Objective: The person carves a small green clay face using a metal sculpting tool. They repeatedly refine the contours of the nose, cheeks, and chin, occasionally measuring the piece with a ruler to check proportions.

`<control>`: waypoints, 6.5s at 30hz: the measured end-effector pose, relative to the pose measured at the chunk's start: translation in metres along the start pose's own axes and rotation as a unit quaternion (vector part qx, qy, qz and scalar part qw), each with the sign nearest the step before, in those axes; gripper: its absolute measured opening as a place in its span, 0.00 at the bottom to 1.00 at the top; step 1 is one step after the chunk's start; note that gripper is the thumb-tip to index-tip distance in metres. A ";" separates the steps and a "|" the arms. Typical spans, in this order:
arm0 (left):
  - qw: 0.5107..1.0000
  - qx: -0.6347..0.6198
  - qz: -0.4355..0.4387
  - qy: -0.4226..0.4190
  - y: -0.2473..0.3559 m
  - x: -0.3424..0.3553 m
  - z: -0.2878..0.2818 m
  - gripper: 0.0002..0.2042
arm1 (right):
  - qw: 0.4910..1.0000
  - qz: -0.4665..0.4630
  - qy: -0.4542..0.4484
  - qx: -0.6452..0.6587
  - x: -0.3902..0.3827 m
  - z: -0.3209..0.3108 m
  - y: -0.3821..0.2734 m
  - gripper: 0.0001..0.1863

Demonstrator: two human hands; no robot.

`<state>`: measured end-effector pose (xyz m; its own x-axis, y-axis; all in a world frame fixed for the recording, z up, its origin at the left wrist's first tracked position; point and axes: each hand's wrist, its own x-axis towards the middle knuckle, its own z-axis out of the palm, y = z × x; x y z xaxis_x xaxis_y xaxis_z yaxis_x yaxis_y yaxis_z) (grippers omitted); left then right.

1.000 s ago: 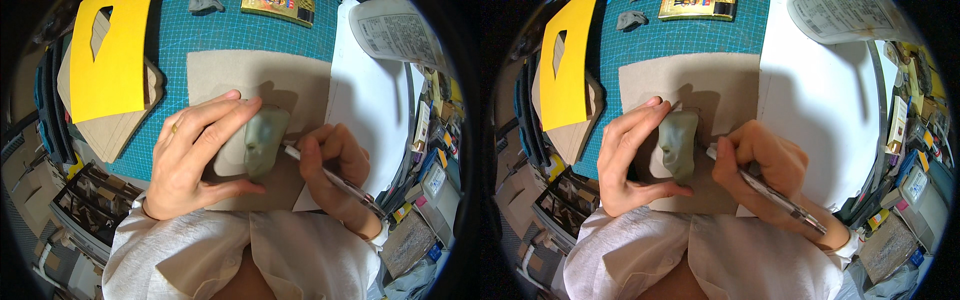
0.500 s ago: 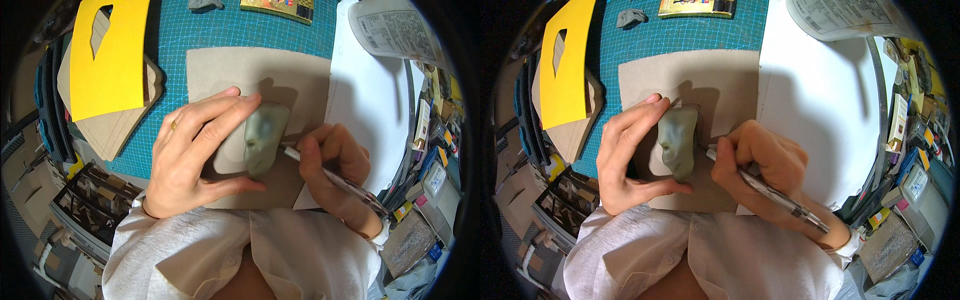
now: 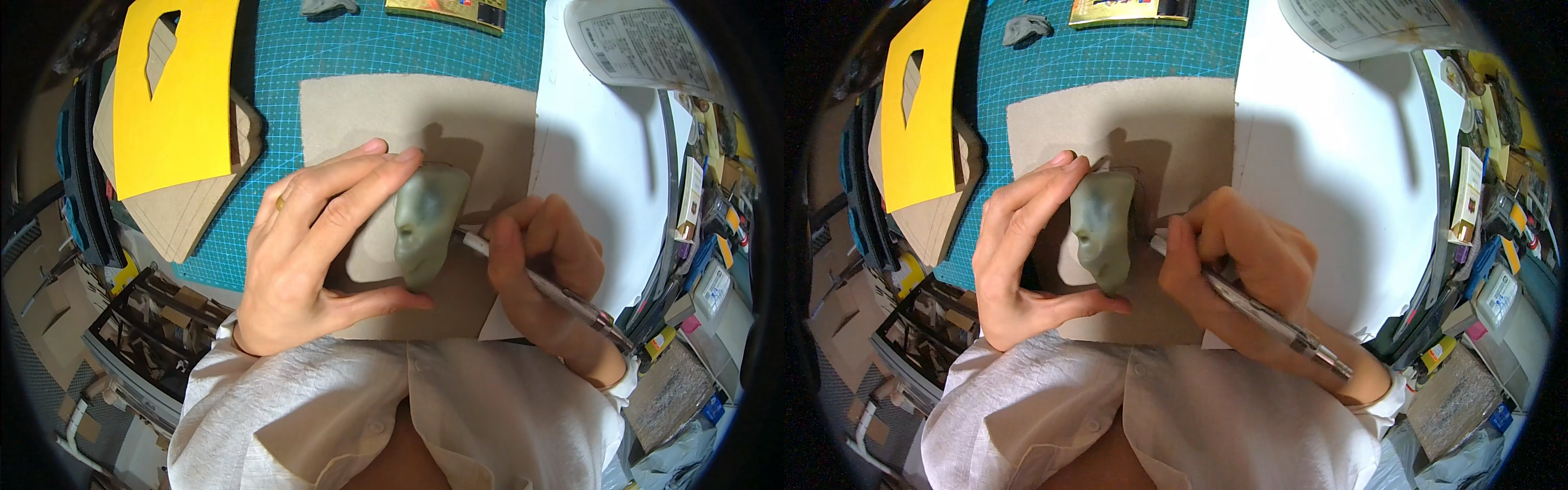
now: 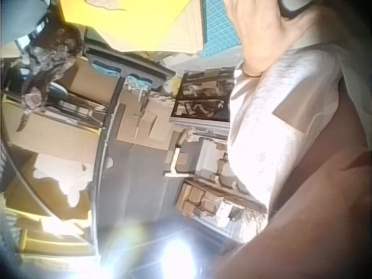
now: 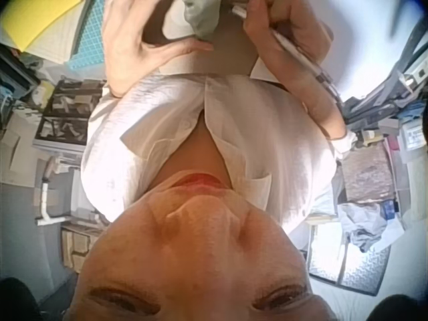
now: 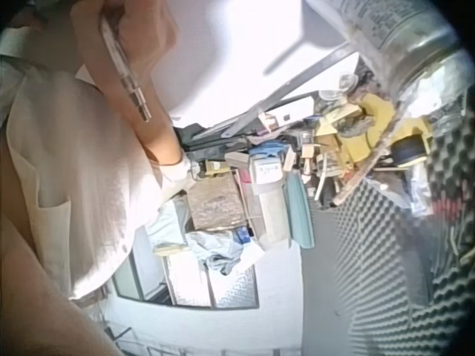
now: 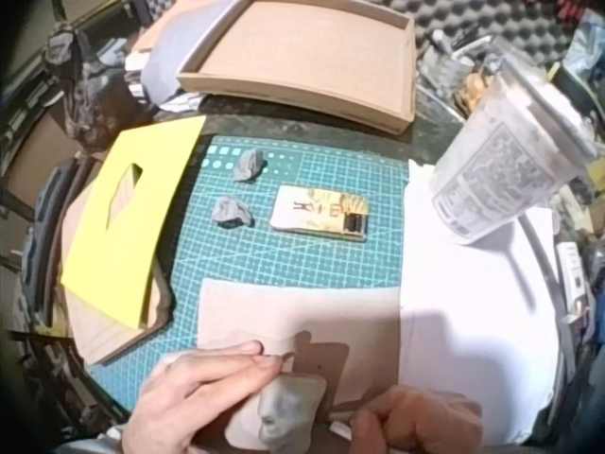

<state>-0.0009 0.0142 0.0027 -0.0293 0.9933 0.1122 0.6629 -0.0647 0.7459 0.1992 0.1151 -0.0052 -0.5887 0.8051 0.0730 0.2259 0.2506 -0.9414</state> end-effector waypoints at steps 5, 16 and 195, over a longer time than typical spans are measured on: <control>1.000 0.000 0.001 -0.001 0.000 0.000 -0.001 0.52 | 1.000 -0.013 -0.005 -0.010 0.001 -0.001 -0.001 0.16; 1.000 0.005 0.003 -0.004 0.001 0.000 -0.002 0.52 | 1.000 -0.018 -0.009 -0.014 0.000 -0.001 0.000 0.17; 0.999 -0.011 0.024 0.018 -0.005 -0.003 0.000 0.52 | 1.000 0.028 0.014 -0.001 -0.024 0.006 -0.006 0.16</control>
<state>-0.0042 0.0116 -0.0018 -0.0251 0.9848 0.1716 0.6474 -0.1148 0.7534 0.2076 0.0913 -0.0029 -0.5526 0.8329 0.0304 0.2594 0.2065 -0.9434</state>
